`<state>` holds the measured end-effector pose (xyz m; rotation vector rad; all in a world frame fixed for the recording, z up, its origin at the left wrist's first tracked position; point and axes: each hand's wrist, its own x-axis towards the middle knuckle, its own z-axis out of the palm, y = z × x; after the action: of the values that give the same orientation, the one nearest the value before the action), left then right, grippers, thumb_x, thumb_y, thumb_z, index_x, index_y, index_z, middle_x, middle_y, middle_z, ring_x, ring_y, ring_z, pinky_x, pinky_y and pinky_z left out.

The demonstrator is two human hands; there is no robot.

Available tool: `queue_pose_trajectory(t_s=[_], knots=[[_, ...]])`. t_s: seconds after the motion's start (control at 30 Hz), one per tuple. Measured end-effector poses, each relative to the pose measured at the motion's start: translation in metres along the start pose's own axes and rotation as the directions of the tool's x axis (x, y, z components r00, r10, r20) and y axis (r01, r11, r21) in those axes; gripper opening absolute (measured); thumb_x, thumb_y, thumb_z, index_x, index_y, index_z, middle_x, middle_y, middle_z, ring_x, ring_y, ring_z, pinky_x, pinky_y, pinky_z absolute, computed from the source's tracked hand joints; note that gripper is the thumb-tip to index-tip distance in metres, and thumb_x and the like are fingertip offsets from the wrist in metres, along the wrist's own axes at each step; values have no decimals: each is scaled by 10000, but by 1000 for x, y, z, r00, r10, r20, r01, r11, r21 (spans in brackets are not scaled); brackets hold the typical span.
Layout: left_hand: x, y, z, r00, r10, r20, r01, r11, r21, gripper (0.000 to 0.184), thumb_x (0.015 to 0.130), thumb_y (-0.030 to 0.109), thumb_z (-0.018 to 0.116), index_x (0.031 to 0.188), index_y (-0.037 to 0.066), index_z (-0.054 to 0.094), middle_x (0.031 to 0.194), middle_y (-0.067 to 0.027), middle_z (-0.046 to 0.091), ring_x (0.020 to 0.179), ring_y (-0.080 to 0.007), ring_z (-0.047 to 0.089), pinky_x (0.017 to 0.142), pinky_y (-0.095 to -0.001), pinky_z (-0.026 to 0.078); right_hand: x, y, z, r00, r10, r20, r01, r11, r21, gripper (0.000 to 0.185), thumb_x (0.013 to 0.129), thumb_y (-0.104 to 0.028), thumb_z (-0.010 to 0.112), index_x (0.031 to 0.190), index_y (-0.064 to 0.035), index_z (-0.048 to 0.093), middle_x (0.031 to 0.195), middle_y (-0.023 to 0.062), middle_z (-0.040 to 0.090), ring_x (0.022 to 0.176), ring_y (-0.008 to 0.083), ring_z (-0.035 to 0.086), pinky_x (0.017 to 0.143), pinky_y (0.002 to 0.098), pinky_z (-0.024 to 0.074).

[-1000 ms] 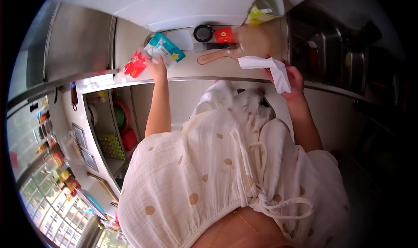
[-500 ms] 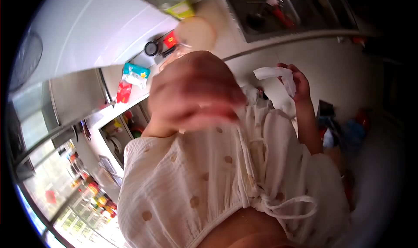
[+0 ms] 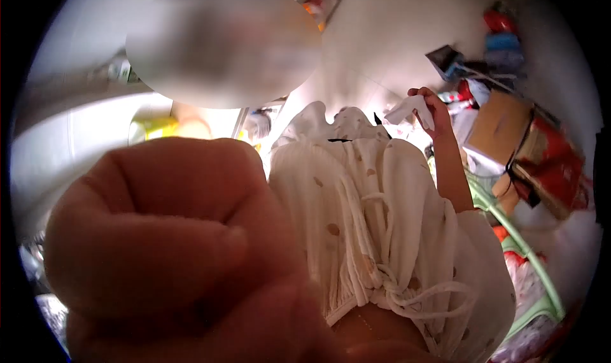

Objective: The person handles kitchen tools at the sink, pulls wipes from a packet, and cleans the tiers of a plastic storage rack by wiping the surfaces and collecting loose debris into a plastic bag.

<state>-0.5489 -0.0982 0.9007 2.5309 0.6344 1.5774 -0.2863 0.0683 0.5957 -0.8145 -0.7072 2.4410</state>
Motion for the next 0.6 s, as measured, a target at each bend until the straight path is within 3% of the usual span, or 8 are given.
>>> queue_pose_trajectory(t_s=[0.03,0.13,0.3,0.33,0.43,0.53,0.6], knots=[[-4,-4,12,999,29,19,-28,999,-40,149,682,101,657,784,25,579,742,-81,565,698,-200,533,576,-287,438,-8,15,-20,992,-41,-117,42,999,4,140,717,-106,441,813,-30,510,963,128,536,815,201,526,730,283,452],[16,-27,37,995,79,54,-70,984,-162,148,678,94,658,784,24,582,742,-81,568,695,-200,535,576,-286,440,-43,11,-44,958,-159,-240,171,985,31,156,715,-113,445,825,-28,515,952,129,548,826,206,524,741,291,444],[49,-54,77,968,197,153,-125,914,-385,147,673,84,659,785,23,586,742,-81,574,688,-200,540,574,-286,442,-101,31,-76,880,-294,-373,349,933,88,251,720,-134,436,899,22,520,927,137,551,859,233,527,797,325,425],[61,-61,97,959,224,174,-129,891,-435,147,672,82,660,786,23,587,742,-81,575,687,-200,541,574,-286,442,-115,34,-83,847,-287,-447,342,939,46,249,750,-176,424,912,-18,526,963,99,548,837,185,510,731,274,409],[88,-84,142,925,317,210,-141,800,-584,147,668,76,661,786,22,590,742,-81,579,683,-200,544,573,-285,444,-145,61,-109,802,-338,-493,438,893,100,286,742,-201,420,922,-7,530,921,93,544,832,191,503,736,278,407],[91,-121,122,901,388,192,-145,689,-711,148,665,70,662,787,22,593,742,-80,582,680,-200,547,572,-285,445,-148,81,-66,683,-300,-666,510,849,140,281,714,-127,403,902,34,536,896,135,552,830,222,529,778,307,429],[97,-149,117,878,443,181,-141,601,-787,148,663,65,662,787,21,595,741,-80,584,677,-201,549,572,-284,446,-146,90,-39,525,-290,-800,568,819,76,280,748,-137,383,913,21,544,882,116,560,799,197,529,743,285,434]])
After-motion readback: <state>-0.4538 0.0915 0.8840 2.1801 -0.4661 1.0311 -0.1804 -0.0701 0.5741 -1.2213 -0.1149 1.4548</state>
